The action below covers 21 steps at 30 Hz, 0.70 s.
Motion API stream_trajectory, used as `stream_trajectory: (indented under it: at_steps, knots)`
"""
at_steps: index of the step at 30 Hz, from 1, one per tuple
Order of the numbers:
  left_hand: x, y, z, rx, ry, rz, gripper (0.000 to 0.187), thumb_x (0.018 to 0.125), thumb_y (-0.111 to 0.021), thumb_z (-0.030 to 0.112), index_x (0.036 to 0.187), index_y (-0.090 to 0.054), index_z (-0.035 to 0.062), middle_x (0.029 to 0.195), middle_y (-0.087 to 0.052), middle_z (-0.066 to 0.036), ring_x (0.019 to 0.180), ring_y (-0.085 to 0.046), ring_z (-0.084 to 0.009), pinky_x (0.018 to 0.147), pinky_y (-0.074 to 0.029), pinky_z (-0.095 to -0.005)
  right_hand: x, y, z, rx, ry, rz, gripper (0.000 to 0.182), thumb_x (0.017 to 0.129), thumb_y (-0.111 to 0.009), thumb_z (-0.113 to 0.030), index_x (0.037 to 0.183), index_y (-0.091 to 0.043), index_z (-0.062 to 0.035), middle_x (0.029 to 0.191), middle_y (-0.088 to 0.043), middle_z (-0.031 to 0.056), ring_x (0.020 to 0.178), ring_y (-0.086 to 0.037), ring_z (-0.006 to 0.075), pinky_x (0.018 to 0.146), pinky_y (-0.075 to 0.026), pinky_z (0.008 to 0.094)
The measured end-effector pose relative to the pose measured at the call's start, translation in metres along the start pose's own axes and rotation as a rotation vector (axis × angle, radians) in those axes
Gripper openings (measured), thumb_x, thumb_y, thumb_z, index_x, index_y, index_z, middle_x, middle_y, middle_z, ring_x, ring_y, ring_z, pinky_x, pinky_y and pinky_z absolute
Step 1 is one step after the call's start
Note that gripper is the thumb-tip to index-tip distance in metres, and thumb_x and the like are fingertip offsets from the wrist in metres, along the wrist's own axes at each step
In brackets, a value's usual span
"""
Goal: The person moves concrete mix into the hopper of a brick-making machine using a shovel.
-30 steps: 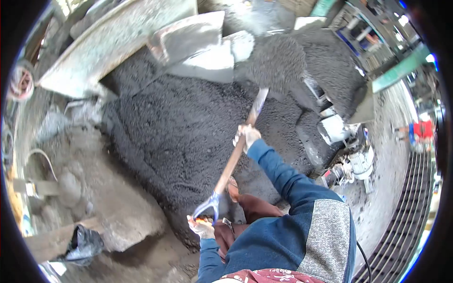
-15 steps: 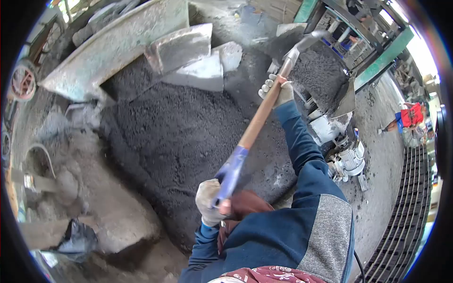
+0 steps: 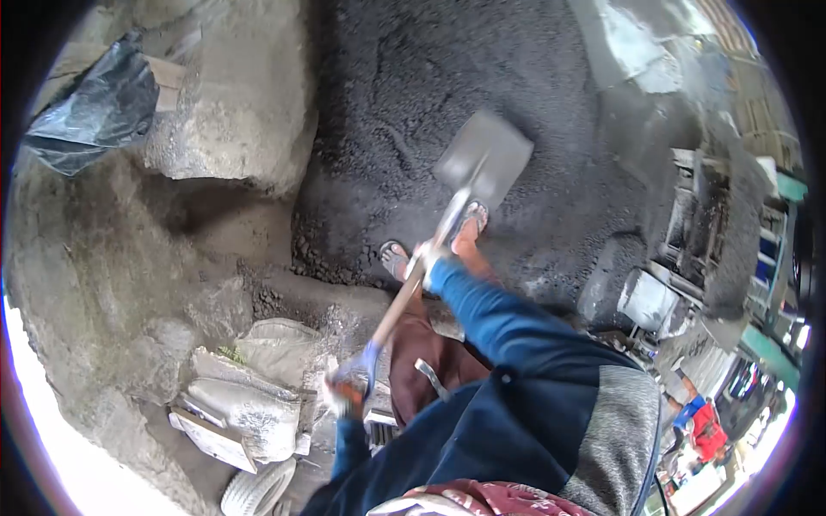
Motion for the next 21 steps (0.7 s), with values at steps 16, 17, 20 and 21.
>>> stream_trajectory:
  at_steps: [16, 17, 20, 21]
  knots:
    - [0.14, -0.05, -0.084, 0.218, -0.305, 0.393, 0.04, 0.094, -0.057, 0.046, 0.069, -0.044, 0.017, 0.055, -0.037, 0.005, 0.044, -0.037, -0.0096, 0.04, -0.028, -0.0289, 0.198, -0.018, -0.018, -0.132, -0.171, 0.117, 0.014, 0.088, -0.055, -0.019, 0.076, -0.049, -0.0159, 0.061, -0.047, 0.0038, 0.052, -0.048, 0.023, 0.052, -0.045, 0.0425]
    - [0.14, -0.052, -0.091, 0.129, -0.292, 0.346, 0.038, 0.094, -0.058, 0.044, 0.07, -0.044, 0.0172, 0.056, -0.038, 0.004, 0.045, -0.038, -0.0096, 0.04, -0.028, -0.028, 0.219, -0.002, -0.019, -0.114, -0.105, 0.03, 0.009, 0.089, -0.053, -0.019, 0.082, -0.05, -0.0145, 0.066, -0.05, 0.0053, 0.056, -0.051, 0.0248, 0.054, -0.046, 0.0419]
    - [0.107, -0.05, -0.1, 0.084, -0.312, 0.389, 0.038, 0.093, -0.059, 0.042, 0.07, -0.042, 0.0175, 0.056, -0.039, 0.004, 0.044, -0.038, -0.0102, 0.04, -0.029, -0.0274, 0.196, 0.024, -0.009, -0.08, -0.098, -0.073, 0.005, 0.092, -0.052, -0.019, 0.088, -0.05, -0.0168, 0.073, -0.055, 0.0048, 0.061, -0.056, 0.0247, 0.056, -0.048, 0.0432]
    - [0.088, -0.055, -0.098, 0.082, -0.257, 0.427, 0.04, 0.092, -0.06, 0.046, 0.07, -0.041, 0.0173, 0.056, -0.039, 0.003, 0.044, -0.038, -0.0109, 0.04, -0.029, -0.0281, 0.174, 0.025, -0.011, -0.078, -0.088, -0.007, 0.008, 0.09, -0.054, -0.019, 0.083, -0.05, -0.0171, 0.066, -0.049, 0.0036, 0.056, -0.052, 0.0243, 0.053, -0.046, 0.0445]
Point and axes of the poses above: each hand's wrist, its own x-axis towards the middle knuckle, its own y-axis out of the back of the hand, z = x × y, the point moved 4 cm from there along x, towards the middle knuckle
